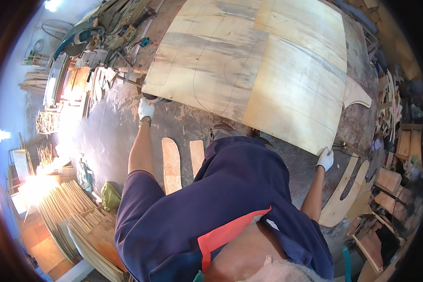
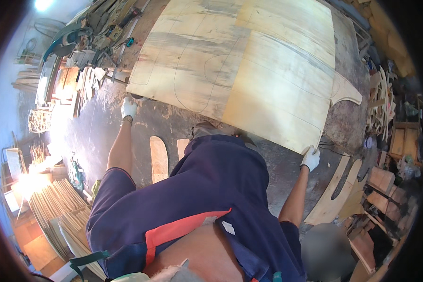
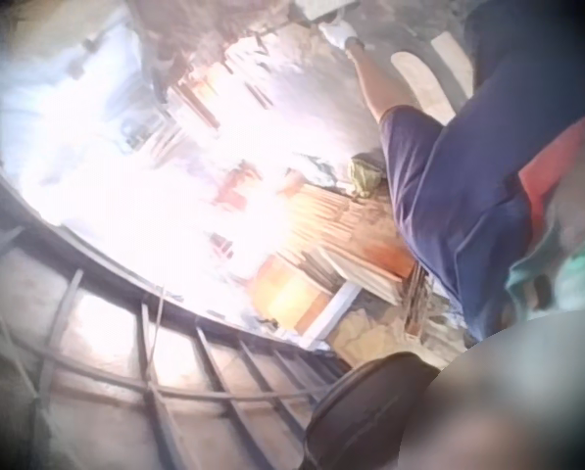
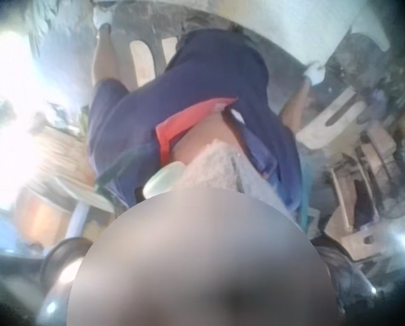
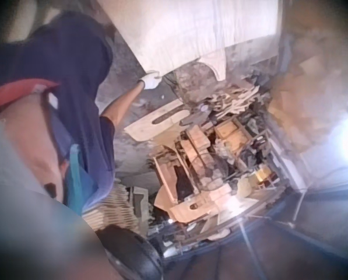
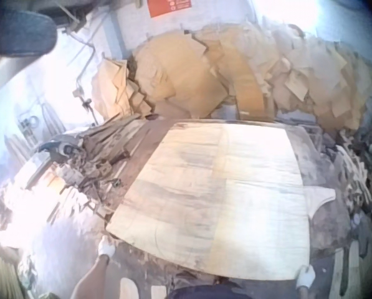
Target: The person aligns a curved wooden template on a large plywood sheet, traces its outline with a marker, and then uses a nail gun and hammer to fasten the template to the plywood. The person repeatedly adjusts the template and secures it in place.
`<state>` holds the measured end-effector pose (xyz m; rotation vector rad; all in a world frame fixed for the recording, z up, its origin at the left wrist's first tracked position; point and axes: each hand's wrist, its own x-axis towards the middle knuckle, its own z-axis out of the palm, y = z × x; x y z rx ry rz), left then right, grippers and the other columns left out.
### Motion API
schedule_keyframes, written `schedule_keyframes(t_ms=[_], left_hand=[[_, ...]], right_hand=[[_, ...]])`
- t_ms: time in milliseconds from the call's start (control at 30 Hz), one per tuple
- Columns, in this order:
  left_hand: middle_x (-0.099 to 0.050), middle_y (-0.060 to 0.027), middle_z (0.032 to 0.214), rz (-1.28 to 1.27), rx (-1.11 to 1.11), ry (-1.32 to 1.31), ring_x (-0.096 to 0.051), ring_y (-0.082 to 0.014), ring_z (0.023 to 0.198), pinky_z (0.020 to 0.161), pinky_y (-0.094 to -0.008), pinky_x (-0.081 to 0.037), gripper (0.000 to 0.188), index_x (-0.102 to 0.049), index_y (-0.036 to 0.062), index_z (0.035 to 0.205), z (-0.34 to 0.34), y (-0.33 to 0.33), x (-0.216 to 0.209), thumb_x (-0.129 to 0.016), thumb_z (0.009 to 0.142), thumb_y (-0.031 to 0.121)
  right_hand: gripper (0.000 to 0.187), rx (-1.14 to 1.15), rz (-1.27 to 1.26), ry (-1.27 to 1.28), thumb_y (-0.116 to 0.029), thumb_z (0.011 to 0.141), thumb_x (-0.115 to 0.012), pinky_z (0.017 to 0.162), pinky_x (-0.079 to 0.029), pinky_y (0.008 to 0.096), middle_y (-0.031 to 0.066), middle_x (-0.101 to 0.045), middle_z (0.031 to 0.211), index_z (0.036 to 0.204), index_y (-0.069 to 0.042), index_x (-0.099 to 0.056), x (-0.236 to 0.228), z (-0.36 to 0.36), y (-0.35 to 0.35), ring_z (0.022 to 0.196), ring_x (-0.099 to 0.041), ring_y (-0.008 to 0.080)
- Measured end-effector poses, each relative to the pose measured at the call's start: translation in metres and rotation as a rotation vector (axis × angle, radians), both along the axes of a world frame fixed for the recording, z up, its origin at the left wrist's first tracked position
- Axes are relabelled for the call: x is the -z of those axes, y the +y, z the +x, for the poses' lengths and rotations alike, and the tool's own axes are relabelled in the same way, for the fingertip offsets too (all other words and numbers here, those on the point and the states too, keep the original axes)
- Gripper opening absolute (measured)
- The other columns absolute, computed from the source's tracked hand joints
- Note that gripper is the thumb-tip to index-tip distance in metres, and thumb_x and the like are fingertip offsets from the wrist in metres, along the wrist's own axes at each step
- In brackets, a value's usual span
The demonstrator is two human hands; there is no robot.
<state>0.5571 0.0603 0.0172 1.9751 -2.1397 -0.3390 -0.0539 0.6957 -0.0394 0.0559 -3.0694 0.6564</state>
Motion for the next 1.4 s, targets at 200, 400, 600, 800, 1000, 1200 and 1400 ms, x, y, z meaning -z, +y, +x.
schedule_keyframes(t_ms=[200, 400, 600, 800, 1000, 1200, 1400], left_hand=[[-0.065, -0.0194, 0.122, 0.187, 0.023, -0.06, -0.067, -0.0413, 0.109, 0.092, -0.048, -0.054, 0.062, -0.053, 0.0087, 0.128, 0.014, -0.053, 0.006, -0.078, 0.073, 0.024], [-0.069, -0.0192, 0.108, 0.124, 0.191, -0.035, -0.068, -0.0394, 0.103, 0.088, -0.047, -0.054, 0.06, -0.055, 0.0049, 0.122, 0.015, -0.089, 0.008, -0.083, 0.072, 0.025], [-0.073, -0.0208, 0.103, 0.22, 0.29, 0.012, -0.071, -0.0385, 0.099, 0.085, -0.046, -0.055, 0.049, -0.065, 0.0055, 0.114, 0.016, -0.108, -0.006, -0.082, 0.073, 0.027], [-0.074, -0.022, 0.098, 0.239, 0.284, -0.029, -0.071, -0.041, 0.097, 0.081, -0.0488, -0.056, 0.042, -0.07, 0.0085, 0.108, 0.018, -0.116, -0.008, -0.081, 0.074, 0.031], [-0.072, -0.0117, 0.087, 0.217, 0.235, 0.059, -0.071, -0.0251, 0.082, 0.075, -0.0394, -0.055, 0.043, -0.07, 0.0061, 0.101, 0.018, -0.112, -0.008, -0.089, 0.067, 0.025], [-0.073, -0.0121, 0.088, 0.272, 0.244, 0.082, -0.071, -0.0257, 0.082, 0.077, -0.0387, -0.055, 0.045, -0.069, 0.0059, 0.103, 0.024, -0.118, -0.001, -0.087, 0.068, 0.026], [-0.076, -0.0141, 0.096, 0.227, 0.31, -0.032, -0.074, -0.0278, 0.089, 0.081, -0.0386, -0.056, 0.053, -0.07, 0.0047, 0.11, 0.026, -0.129, 0.011, -0.088, 0.066, 0.029]], right_hand=[[0.054, 0.087, 0.109, 0.025, -0.045, 0.095, -0.061, 0.092, -0.054, 0.0474, 0.0249, -0.073, 0.114, 0.122, 0.0, -0.071, -0.023, 0.01, -0.014, 0.106, -0.07, 0.0412], [0.056, 0.098, 0.163, -0.116, -0.042, 0.092, -0.063, 0.1, -0.052, 0.0446, 0.0232, -0.072, 0.122, 0.128, 0.0, -0.069, -0.013, -0.012, 0.002, 0.115, -0.068, 0.0386], [0.056, 0.078, 0.198, -0.11, -0.039, 0.091, -0.063, 0.104, -0.05, 0.0424, 0.0225, -0.07, 0.127, 0.128, 0.002, -0.069, 0.018, -0.033, 0.028, 0.12, -0.066, 0.0369], [0.053, 0.077, 0.124, -0.111, -0.039, 0.089, -0.06, 0.097, -0.052, 0.0425, 0.0236, -0.073, 0.118, 0.122, 0.001, -0.071, 0.018, -0.037, 0.027, 0.111, -0.069, 0.0392], [0.053, 0.065, 0.24, -0.077, -0.04, 0.087, -0.057, 0.092, -0.053, 0.0452, 0.0227, -0.074, 0.112, 0.118, 0.0, -0.072, 0.008, -0.034, 0.019, 0.104, -0.07, 0.0412], [0.054, 0.09, 0.24, -0.078, -0.041, 0.087, -0.056, 0.095, -0.053, 0.0481, 0.0242, -0.073, 0.114, 0.121, -0.002, -0.071, 0.006, -0.021, 0.012, 0.107, -0.069, 0.0425], [0.057, 0.072, 0.273, -0.132, -0.042, 0.087, -0.058, 0.097, -0.052, 0.0477, 0.0248, -0.071, 0.12, 0.127, -0.002, -0.069, 0.001, -0.016, 0.008, 0.113, -0.067, 0.0426]])
